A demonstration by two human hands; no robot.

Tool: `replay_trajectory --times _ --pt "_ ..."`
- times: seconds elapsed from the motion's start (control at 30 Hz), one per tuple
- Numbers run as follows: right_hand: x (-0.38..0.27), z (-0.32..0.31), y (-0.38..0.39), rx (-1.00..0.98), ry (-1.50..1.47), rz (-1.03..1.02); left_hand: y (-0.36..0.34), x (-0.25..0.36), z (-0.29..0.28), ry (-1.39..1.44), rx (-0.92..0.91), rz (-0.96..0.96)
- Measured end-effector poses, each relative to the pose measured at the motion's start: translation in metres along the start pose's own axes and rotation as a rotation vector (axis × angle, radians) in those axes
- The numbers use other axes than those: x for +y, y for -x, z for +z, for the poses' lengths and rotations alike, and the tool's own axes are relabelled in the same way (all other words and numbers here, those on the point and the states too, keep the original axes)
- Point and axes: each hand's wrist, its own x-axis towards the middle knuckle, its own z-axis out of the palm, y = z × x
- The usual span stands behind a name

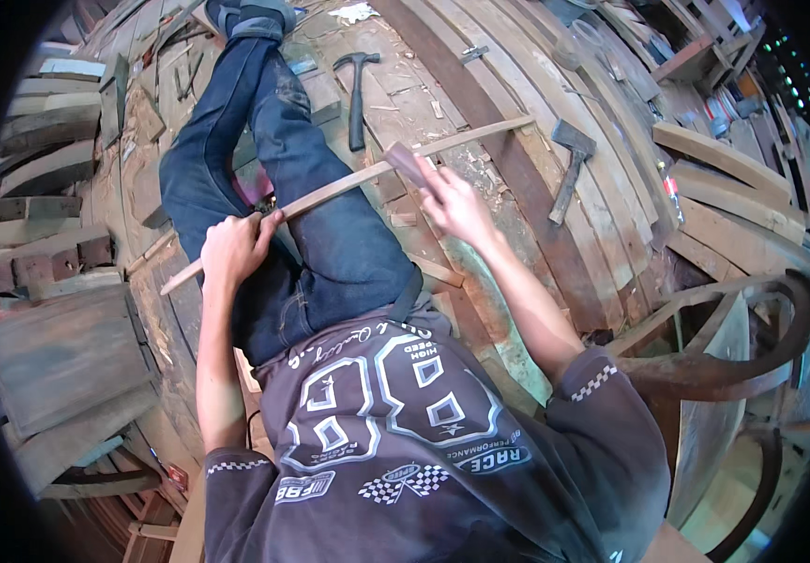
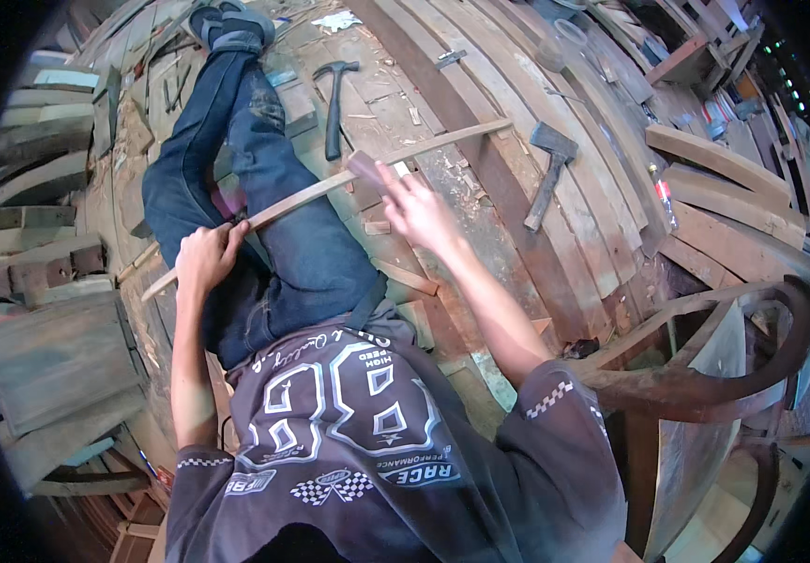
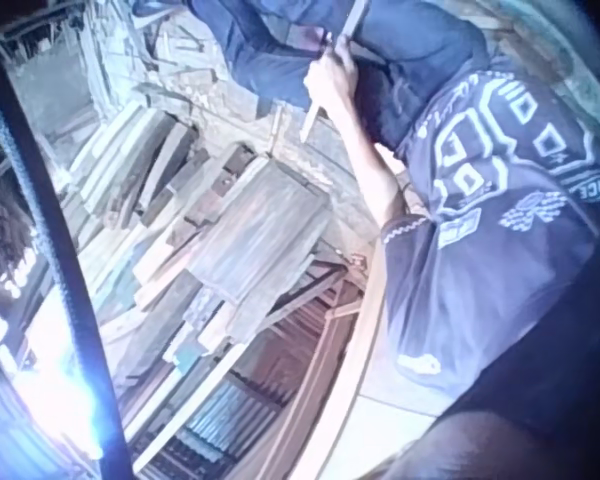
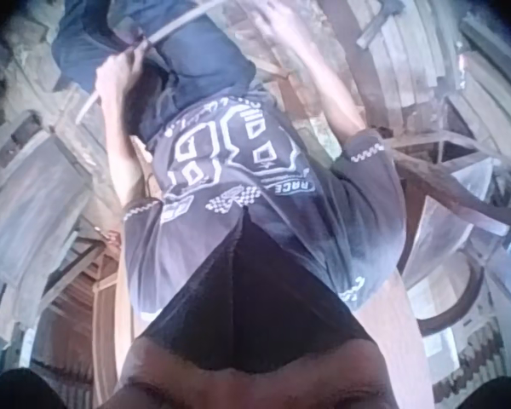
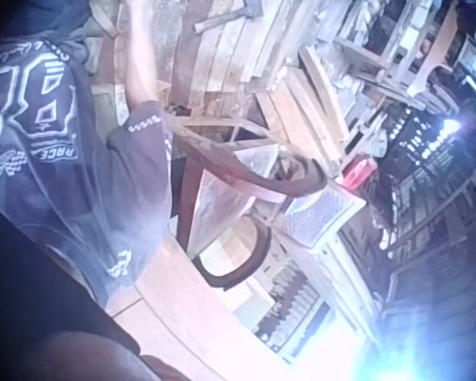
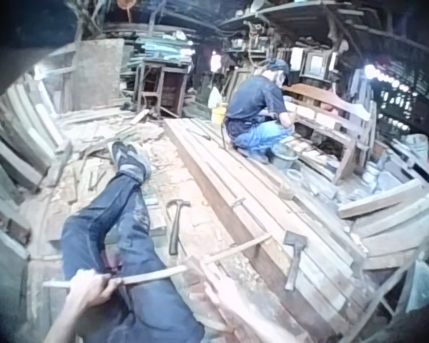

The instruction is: The person is using a small hand tool to scrape or shape a thin strip of wood while sitting on the floor of a workshop.

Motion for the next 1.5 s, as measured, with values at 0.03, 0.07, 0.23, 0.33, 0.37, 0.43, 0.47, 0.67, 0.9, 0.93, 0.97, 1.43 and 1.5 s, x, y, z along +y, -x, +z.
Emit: replay_trajectory --times 0.03,0.07,0.23,0.33,0.37,0.43,0.47,0.67,0.9,0.93,0.97,1.43,1.5 --pt "0.022 -0.004 -0.001 0.026 -0.015 0.005 0.001 0.0 0.0 -0.002 0.003 0.006" --pt "0.043 -0.009 -0.007 0.151 0.095 0.111 0.0 0.0 0.002 0.006 0.004 0.0" --pt "0.028 0.002 -0.011 0.138 0.169 0.222 -0.007 0.001 0.001 -0.007 -0.012 0.004" --pt "-0.003 -0.005 -0.002 -0.024 0.022 -0.012 -0.003 0.0 0.004 -0.008 -0.004 -0.005" --pt "0.011 -0.009 -0.006 -0.008 -0.009 -0.038 -0.001 0.0 0.002 -0.022 -0.02 -0.038" --pt "0.057 -0.026 -0.018 0.169 0.091 0.123 -0.003 0.0 0.002 0.014 -0.02 -0.032" --pt "0.083 -0.032 -0.021 0.163 0.243 0.337 -0.005 0.002 0.0 0.005 -0.013 -0.017" --pt "-0.009 0.009 -0.018 0.048 0.112 0.135 -0.007 -0.006 0.011 -0.053 0.063 0.05" --pt "0.026 -0.018 0.002 0.093 0.121 0.241 0.002 0.0 0.011 -0.037 0.073 0.072" --pt "0.02 -0.04 -0.001 0.087 0.184 0.409 0.004 -0.001 0.014 -0.056 0.111 0.081" --pt "0.028 -0.046 -0.001 0.122 0.243 0.396 0.004 0.0 0.015 -0.075 0.151 0.102" --pt "0.073 -0.024 0.012 0.213 0.176 0.374 0.006 0.001 0.013 -0.108 0.089 0.096" --pt "0.052 -0.003 0.009 0.289 0.179 0.274 -0.001 0.0 0.007 -0.082 0.058 0.081"
